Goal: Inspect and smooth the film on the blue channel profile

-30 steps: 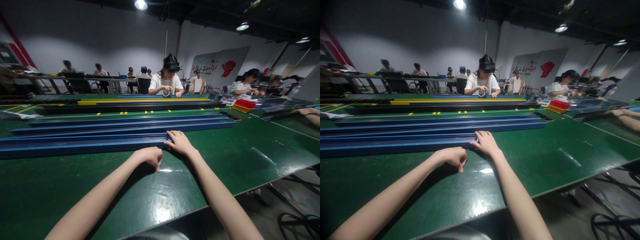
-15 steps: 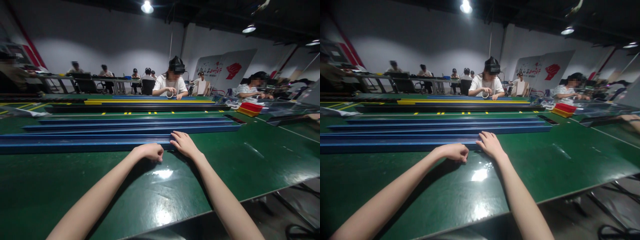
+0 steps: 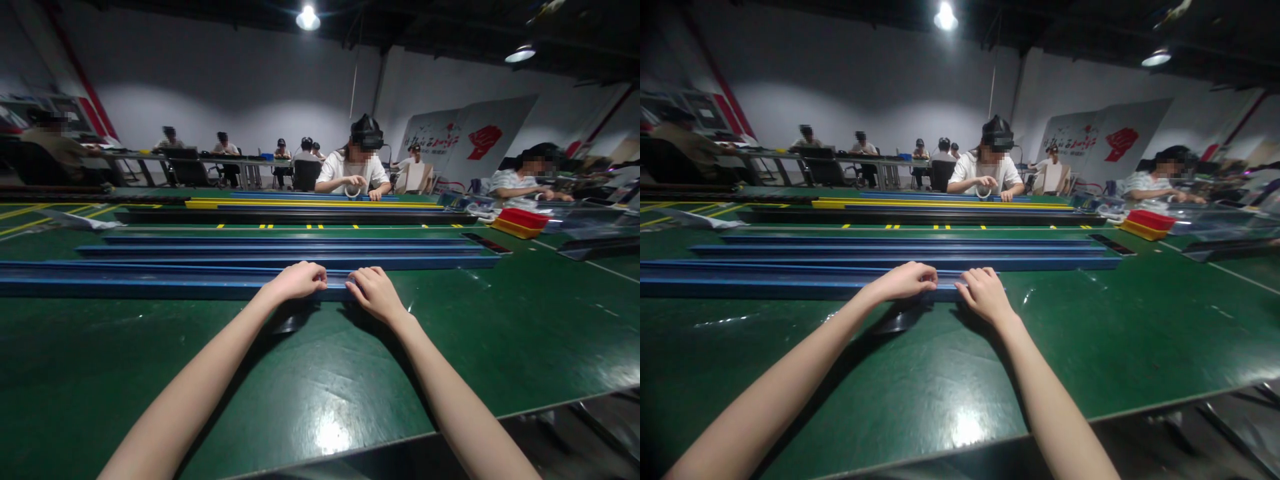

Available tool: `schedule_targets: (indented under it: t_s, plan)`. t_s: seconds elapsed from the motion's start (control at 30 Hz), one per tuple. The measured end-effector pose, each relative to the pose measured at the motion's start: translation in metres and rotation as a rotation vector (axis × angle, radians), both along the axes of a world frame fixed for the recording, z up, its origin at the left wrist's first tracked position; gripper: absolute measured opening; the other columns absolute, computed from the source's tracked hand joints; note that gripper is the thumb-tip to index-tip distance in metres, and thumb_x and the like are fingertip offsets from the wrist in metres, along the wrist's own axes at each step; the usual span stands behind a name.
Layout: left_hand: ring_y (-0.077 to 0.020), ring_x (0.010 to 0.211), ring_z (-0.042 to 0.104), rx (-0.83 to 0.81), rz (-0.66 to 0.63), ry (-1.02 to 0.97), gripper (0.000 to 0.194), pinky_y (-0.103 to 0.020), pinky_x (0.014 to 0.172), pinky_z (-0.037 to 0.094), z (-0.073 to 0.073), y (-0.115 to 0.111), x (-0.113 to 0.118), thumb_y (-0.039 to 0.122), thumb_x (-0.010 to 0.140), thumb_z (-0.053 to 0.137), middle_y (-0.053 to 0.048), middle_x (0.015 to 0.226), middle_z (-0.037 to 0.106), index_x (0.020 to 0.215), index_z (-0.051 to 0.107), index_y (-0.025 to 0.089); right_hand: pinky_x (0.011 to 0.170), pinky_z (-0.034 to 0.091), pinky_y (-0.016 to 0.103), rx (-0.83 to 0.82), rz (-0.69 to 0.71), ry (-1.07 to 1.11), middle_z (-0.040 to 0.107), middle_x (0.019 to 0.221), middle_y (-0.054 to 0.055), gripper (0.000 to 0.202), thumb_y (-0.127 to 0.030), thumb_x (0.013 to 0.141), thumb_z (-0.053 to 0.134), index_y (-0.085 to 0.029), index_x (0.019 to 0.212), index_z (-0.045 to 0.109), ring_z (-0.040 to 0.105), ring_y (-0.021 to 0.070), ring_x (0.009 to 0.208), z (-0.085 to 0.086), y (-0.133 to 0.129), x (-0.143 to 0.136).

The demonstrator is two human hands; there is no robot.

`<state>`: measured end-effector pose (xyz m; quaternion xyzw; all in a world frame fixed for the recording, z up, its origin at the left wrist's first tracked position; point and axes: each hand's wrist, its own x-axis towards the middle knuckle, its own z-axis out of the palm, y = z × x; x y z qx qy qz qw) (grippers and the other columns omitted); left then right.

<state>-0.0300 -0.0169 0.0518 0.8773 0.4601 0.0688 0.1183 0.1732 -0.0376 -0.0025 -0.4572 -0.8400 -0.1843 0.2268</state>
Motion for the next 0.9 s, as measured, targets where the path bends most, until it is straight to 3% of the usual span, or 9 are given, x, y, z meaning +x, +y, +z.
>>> schedule_targets:
  t_s: [0.27,0.47,0.67,0.9]
  plan:
    - [-0.0193,0.082,0.06,0.128,0.083,0.018,0.02,-0.024,0.065,0.042,-0.006,-0.001,0.004,0.029,0.081,0.045,-0.003,0.09,0.066,0.087,0.063,0.024,0.068,0.028,0.027,0.042,-0.078,-0.023,0.058,0.076,0.005,0.027,-0.027,0.09,0.032,-0.016,0.079,0.054,0.049,0.0161,0.072,-0.004,0.003,-0.004]
    - [-0.0194,0.081,0.059,0.134,0.087,-0.018,0.022,-0.024,0.064,0.04,-0.005,0.002,0.001,0.036,0.082,0.046,-0.003,0.088,0.066,0.089,0.063,0.024,0.067,0.027,0.027,0.071,-0.192,0.017,0.058,0.073,0.004,0.023,-0.024,0.088,0.036,-0.017,0.075,0.053,0.048,0.0161,0.07,-0.004,0.007,0.005]
    - [-0.0158,0.073,0.057,0.001,0.061,-0.055,0.022,-0.021,0.059,0.037,0.007,0.009,-0.013,0.037,0.077,0.052,-0.002,0.076,0.065,0.083,0.064,0.019,0.072,0.027,0.028,0.103,-0.316,0.097,0.06,0.075,0.004,0.018,-0.022,0.085,0.039,-0.018,0.074,0.052,0.048,0.017,0.075,-0.005,0.012,0.021]
    - [-0.0123,0.062,0.055,-0.287,0.022,0.034,0.013,-0.02,0.057,0.038,0.013,0.02,-0.039,0.023,0.068,0.055,0.002,0.062,0.06,0.077,0.062,0.016,0.076,0.028,0.031,0.156,-0.472,0.128,0.06,0.073,0.006,0.017,-0.02,0.083,0.04,-0.018,0.071,0.052,0.045,0.0194,0.075,-0.008,0.018,0.033]
